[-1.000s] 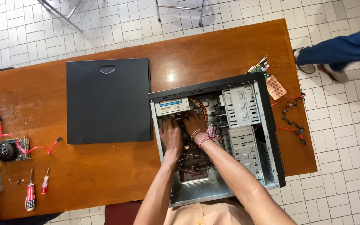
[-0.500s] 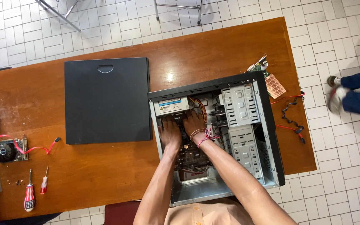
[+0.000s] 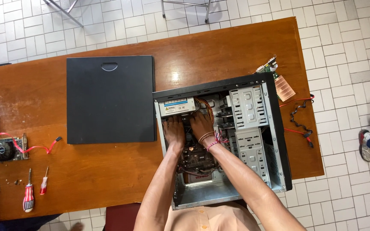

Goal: The person is assembling a desktop computer by connecting various internal cables. They plug power and data cables into the motherboard and other components inside the open computer case.

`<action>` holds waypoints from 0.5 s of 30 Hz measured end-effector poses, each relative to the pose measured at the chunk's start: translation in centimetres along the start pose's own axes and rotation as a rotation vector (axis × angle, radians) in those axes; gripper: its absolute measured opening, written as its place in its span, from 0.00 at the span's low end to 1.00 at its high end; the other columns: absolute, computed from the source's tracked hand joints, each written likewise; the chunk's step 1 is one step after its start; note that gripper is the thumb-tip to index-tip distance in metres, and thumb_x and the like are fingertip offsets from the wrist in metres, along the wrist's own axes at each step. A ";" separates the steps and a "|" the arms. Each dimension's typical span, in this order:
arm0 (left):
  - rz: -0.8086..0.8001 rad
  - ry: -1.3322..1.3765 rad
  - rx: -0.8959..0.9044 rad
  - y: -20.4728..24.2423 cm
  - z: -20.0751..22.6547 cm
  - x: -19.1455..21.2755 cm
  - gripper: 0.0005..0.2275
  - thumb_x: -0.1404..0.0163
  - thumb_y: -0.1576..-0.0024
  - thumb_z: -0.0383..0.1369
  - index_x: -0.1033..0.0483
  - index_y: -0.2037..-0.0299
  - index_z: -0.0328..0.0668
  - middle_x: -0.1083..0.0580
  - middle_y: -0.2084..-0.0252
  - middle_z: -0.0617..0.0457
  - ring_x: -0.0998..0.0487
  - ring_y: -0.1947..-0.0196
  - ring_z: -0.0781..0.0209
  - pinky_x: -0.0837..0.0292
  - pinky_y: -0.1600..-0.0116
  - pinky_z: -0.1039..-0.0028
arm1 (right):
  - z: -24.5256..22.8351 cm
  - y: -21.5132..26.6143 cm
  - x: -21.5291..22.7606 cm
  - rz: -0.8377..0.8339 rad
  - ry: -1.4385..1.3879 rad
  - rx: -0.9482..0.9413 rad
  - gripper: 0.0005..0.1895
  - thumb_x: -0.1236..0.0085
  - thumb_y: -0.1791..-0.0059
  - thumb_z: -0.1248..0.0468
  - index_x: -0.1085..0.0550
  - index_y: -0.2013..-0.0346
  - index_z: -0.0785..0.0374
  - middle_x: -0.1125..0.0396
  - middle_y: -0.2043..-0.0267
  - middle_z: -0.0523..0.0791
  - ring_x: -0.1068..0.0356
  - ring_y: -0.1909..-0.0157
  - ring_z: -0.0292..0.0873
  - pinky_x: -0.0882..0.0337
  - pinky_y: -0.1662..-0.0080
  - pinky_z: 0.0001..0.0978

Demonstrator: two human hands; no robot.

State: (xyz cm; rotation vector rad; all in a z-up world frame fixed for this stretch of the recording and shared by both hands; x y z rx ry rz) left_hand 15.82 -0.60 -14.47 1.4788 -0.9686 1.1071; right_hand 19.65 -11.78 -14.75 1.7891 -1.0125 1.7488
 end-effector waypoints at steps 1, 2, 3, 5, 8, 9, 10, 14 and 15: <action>-0.001 0.002 -0.001 0.1 0.1 1.5 0.16 0.58 0.39 0.30 0.31 0.40 0.45 0.30 0.46 0.50 0.36 0.42 0.51 0.45 0.39 0.50 | 0.2 0.0 0.4 -0.002 0.002 0.000 0.11 0.50 0.52 0.66 0.22 0.58 0.61 0.27 0.56 0.50 0.32 0.46 0.49 0.34 0.48 0.42; -0.045 -0.003 -0.002 0.3 0.0 2.7 0.16 0.59 0.38 0.30 0.30 0.39 0.46 0.28 0.46 0.51 0.33 0.42 0.54 0.45 0.40 0.54 | 0.0 0.1 1.1 0.050 0.006 0.027 0.11 0.48 0.53 0.67 0.23 0.58 0.61 0.28 0.58 0.50 0.31 0.49 0.50 0.32 0.50 0.42; -0.090 -0.007 -0.002 0.6 -0.1 3.9 0.16 0.60 0.37 0.30 0.29 0.39 0.47 0.26 0.46 0.52 0.31 0.42 0.56 0.45 0.40 0.58 | -0.1 0.1 1.8 0.102 0.009 0.055 0.11 0.46 0.55 0.67 0.23 0.58 0.60 0.30 0.59 0.50 0.30 0.53 0.50 0.31 0.53 0.41; -0.110 -0.040 -0.021 0.8 0.2 5.1 0.16 0.60 0.37 0.30 0.28 0.40 0.47 0.25 0.45 0.52 0.30 0.42 0.55 0.46 0.41 0.58 | -0.6 0.4 1.5 0.107 -0.017 0.125 0.11 0.47 0.54 0.69 0.23 0.58 0.61 0.30 0.60 0.50 0.30 0.53 0.50 0.31 0.52 0.40; -0.159 -0.090 -0.056 0.7 0.4 5.7 0.16 0.62 0.37 0.29 0.27 0.41 0.47 0.23 0.46 0.53 0.29 0.42 0.55 0.48 0.41 0.58 | -0.8 0.2 1.0 0.132 0.003 0.195 0.10 0.48 0.52 0.69 0.23 0.58 0.62 0.29 0.61 0.51 0.29 0.52 0.52 0.32 0.47 0.42; -0.192 -0.102 -0.067 0.7 0.6 5.5 0.17 0.63 0.36 0.29 0.26 0.41 0.49 0.22 0.47 0.54 0.27 0.43 0.55 0.48 0.41 0.59 | -0.6 0.3 0.9 0.149 0.048 0.202 0.10 0.48 0.52 0.69 0.22 0.58 0.64 0.28 0.61 0.53 0.28 0.50 0.54 0.33 0.42 0.45; -0.195 -0.102 -0.065 0.7 0.6 4.3 0.17 0.63 0.36 0.29 0.26 0.41 0.49 0.22 0.47 0.54 0.27 0.43 0.55 0.48 0.41 0.59 | -0.8 0.2 1.3 0.146 0.046 0.204 0.10 0.48 0.52 0.69 0.22 0.58 0.64 0.28 0.61 0.53 0.28 0.50 0.54 0.33 0.42 0.45; -0.152 -0.038 -0.096 0.4 0.5 2.4 0.18 0.64 0.37 0.29 0.30 0.38 0.44 0.23 0.44 0.51 0.28 0.41 0.52 0.49 0.40 0.58 | -0.7 -0.1 1.0 0.093 0.079 0.141 0.10 0.50 0.52 0.66 0.21 0.60 0.61 0.26 0.63 0.52 0.30 0.44 0.54 0.39 0.39 0.52; -0.152 -0.035 -0.091 0.3 0.5 2.5 0.18 0.63 0.37 0.28 0.28 0.39 0.45 0.23 0.43 0.54 0.29 0.41 0.55 0.48 0.40 0.60 | -0.4 0.0 0.1 0.018 0.065 0.108 0.10 0.51 0.50 0.65 0.21 0.62 0.60 0.25 0.63 0.53 0.31 0.40 0.55 0.42 0.37 0.54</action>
Point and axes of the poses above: each hand's wrist, its own y-axis away from the middle knuckle, its own x-axis out of the back of the hand, z = x × y, the point moved 5 cm from there along -y, towards the middle knuckle
